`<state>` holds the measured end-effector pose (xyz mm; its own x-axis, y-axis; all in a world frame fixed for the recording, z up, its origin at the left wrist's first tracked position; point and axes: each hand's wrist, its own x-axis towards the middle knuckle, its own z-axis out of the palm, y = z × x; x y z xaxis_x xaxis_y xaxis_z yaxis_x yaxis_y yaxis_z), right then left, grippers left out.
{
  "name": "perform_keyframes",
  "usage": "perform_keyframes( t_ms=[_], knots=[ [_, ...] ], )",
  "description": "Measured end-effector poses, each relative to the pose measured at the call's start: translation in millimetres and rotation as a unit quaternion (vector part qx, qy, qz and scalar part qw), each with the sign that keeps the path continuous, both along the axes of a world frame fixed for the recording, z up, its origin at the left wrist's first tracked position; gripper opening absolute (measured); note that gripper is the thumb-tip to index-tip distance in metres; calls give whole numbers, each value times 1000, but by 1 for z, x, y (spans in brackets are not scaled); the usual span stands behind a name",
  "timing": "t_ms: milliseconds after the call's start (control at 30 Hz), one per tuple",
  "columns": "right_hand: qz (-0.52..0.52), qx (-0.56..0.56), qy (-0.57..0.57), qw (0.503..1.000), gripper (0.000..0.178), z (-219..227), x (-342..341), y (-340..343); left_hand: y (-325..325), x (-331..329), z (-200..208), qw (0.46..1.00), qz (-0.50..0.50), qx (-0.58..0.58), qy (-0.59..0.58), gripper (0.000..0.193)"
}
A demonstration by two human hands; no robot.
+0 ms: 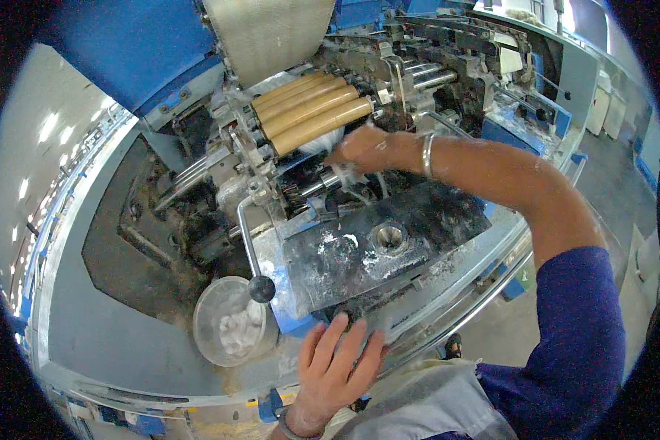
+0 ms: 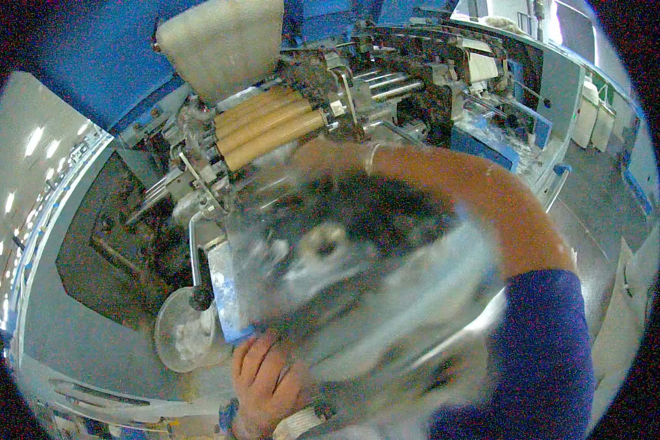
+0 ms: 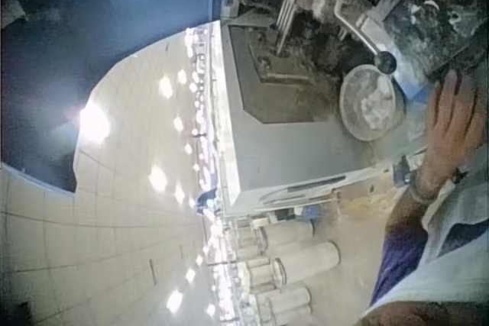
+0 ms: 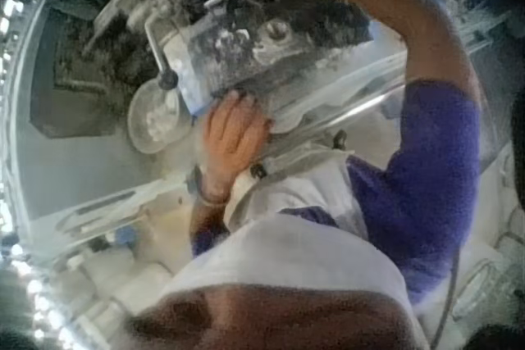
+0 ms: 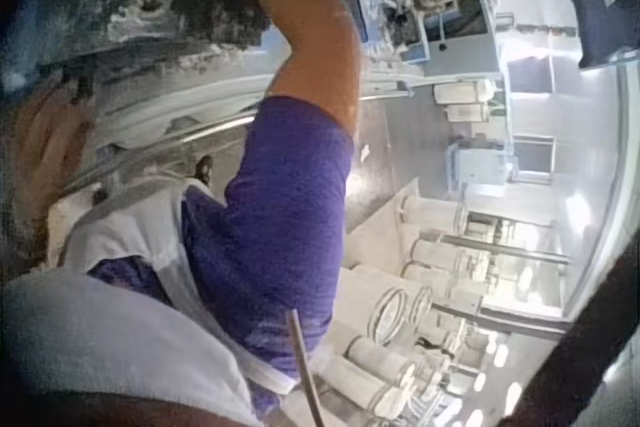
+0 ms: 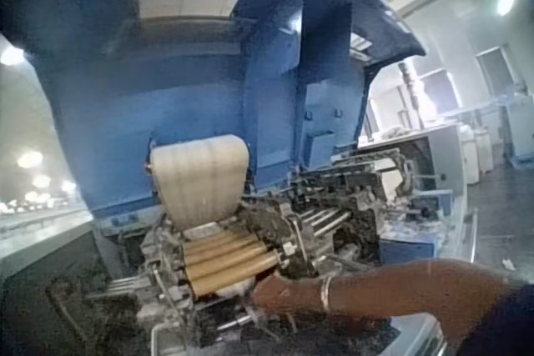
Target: The person operates a textile machine, feeding white fibrous material into rollers and adjusting components. They then handle a large spool of white material, pulling and arranging the fibers before returning to the machine to continue feeding and adjusting the material.
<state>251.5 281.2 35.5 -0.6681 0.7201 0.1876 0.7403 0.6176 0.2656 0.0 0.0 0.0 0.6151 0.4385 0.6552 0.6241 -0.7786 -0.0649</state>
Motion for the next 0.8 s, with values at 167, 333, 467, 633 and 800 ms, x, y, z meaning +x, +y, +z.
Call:
perform_keyframes(
  t_ms=[167,333,467,633,800],
  knots=[
    [65,-62,79,993,15,-6,9,35,-19,-46,-37,998,14,14,-60,10],
    [16,14,-60,998,13,4,5,18,-51,-87,-68,984,146,56,-87,12],
    [17,-25,-129,991,23,29,25,-18,-66,-101,-92,965,219,27,-145,16],
    [83,-79,28,993,53,13,-28,-15,-53,-73,-114,951,197,-115,-209,37],
    [-32,-276,27,960,64,-12,-35,34,-40,-64,-109,957,246,-31,-151,40]
  ],
)
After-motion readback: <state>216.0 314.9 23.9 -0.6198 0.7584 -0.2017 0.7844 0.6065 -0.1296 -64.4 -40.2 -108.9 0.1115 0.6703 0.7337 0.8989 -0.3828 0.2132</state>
